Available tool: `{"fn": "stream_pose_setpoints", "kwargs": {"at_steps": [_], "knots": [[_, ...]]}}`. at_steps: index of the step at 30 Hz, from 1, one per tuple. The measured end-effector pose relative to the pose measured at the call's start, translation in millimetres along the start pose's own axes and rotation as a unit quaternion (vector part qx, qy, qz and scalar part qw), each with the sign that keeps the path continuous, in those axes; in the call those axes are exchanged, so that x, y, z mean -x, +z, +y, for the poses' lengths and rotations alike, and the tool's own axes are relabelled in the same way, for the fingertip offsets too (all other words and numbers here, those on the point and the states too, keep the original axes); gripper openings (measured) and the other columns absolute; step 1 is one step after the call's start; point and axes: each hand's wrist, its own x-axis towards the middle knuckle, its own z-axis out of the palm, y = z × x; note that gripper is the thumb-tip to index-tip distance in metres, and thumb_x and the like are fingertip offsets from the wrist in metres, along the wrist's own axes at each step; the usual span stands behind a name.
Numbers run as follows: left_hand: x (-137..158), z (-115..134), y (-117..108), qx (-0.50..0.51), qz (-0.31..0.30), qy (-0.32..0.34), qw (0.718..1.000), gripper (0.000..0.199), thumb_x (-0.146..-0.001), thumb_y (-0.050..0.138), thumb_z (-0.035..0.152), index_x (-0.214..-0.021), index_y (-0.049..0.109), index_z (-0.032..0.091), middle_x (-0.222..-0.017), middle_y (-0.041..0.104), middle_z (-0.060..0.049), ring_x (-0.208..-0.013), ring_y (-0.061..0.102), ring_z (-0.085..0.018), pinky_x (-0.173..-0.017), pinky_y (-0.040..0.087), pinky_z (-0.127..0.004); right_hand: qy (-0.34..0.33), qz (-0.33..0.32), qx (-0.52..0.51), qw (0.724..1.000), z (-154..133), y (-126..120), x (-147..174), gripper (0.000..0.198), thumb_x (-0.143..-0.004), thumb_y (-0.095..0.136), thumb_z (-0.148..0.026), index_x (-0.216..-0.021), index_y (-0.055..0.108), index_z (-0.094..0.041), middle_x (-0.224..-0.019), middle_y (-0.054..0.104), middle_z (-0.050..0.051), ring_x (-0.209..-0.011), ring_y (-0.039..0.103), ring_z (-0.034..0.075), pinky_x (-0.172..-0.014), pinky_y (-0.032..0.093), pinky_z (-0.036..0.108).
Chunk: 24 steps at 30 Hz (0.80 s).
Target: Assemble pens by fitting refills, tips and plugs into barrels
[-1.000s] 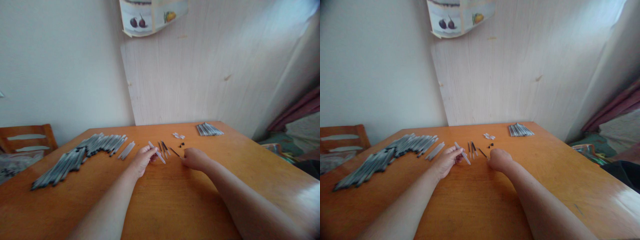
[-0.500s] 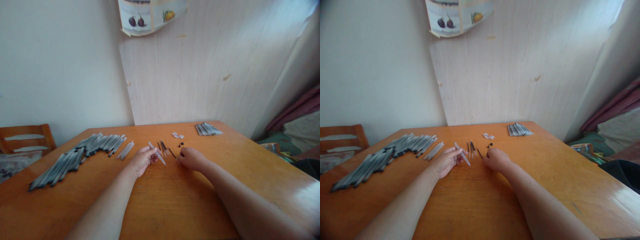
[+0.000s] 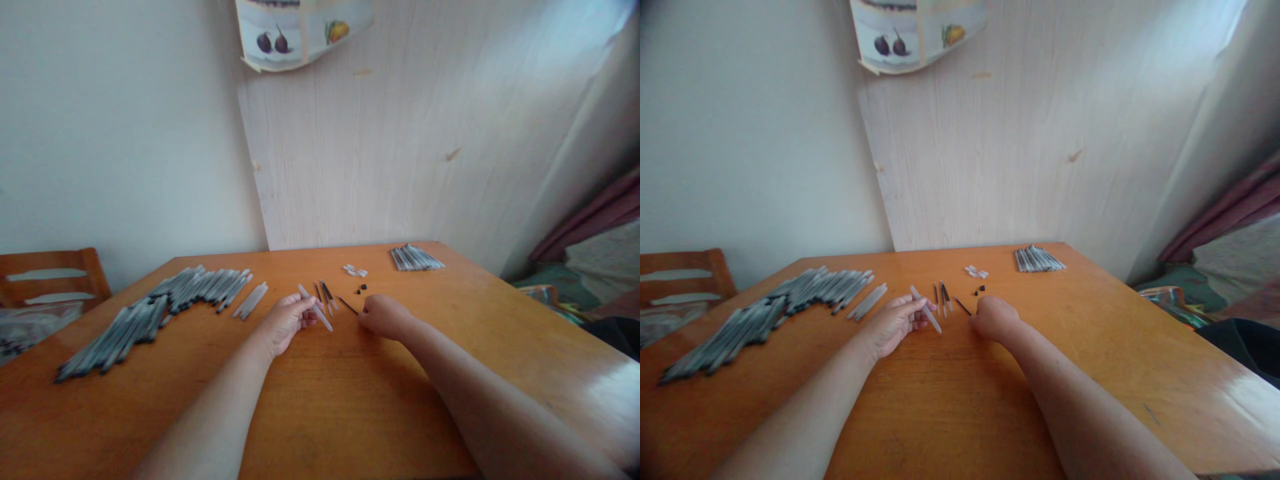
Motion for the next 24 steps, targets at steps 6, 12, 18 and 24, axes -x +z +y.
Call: {"fn": "stream_pose_setpoints", "kwargs": {"at_steps": [6,12,18,24], "knots": [[0,1,2,0.027,-0.008,-0.002,1.000,0.017,-0.078,0.069,0.027,-0.085,0.068,0.012,-0.088,0.068,-0.009,-0.072,0.060,-0.012,-0.067,0.049,-0.024,-0.093,0.041,-0.083,0.991,-2,0,-1,0.021,-0.075,0.052,-0.026,-0.060,0.061,-0.015,-0.059,0.059,0.005,-0.057,0.051,0.014,-0.051,0.029,0.025],[4,6,6,0.082,-0.042,-0.010,0.996,0.020,-0.080,0.069,0.025,-0.096,0.068,0.013,-0.099,0.068,-0.009,-0.074,0.062,-0.012,-0.067,0.050,-0.024,-0.191,0.052,-0.191,0.961,-17,0,11,0.017,-0.074,0.051,-0.023,-0.060,0.055,-0.015,-0.055,0.050,-0.002,-0.054,0.043,0.009,-0.051,0.027,0.023],[4,9,7,0.122,-0.061,0.002,0.991,0.015,-0.082,0.067,0.022,-0.093,0.068,0.012,-0.101,0.070,-0.011,-0.089,0.065,-0.015,-0.078,0.051,-0.026,-0.225,0.059,-0.226,0.946,-21,2,17,0.015,-0.078,0.050,-0.024,-0.068,0.057,-0.016,-0.061,0.054,-0.002,-0.056,0.045,0.009,-0.053,0.029,0.022],[5,12,8,0.151,-0.028,0.025,0.988,0.012,-0.083,0.066,0.021,-0.090,0.068,0.012,-0.096,0.071,-0.010,-0.091,0.066,-0.015,-0.081,0.050,-0.024,-0.223,0.063,-0.239,0.943,-24,2,21,0.015,-0.081,0.054,-0.028,-0.081,0.062,-0.016,-0.069,0.061,0.000,-0.062,0.050,0.011,-0.055,0.032,0.022]]}}
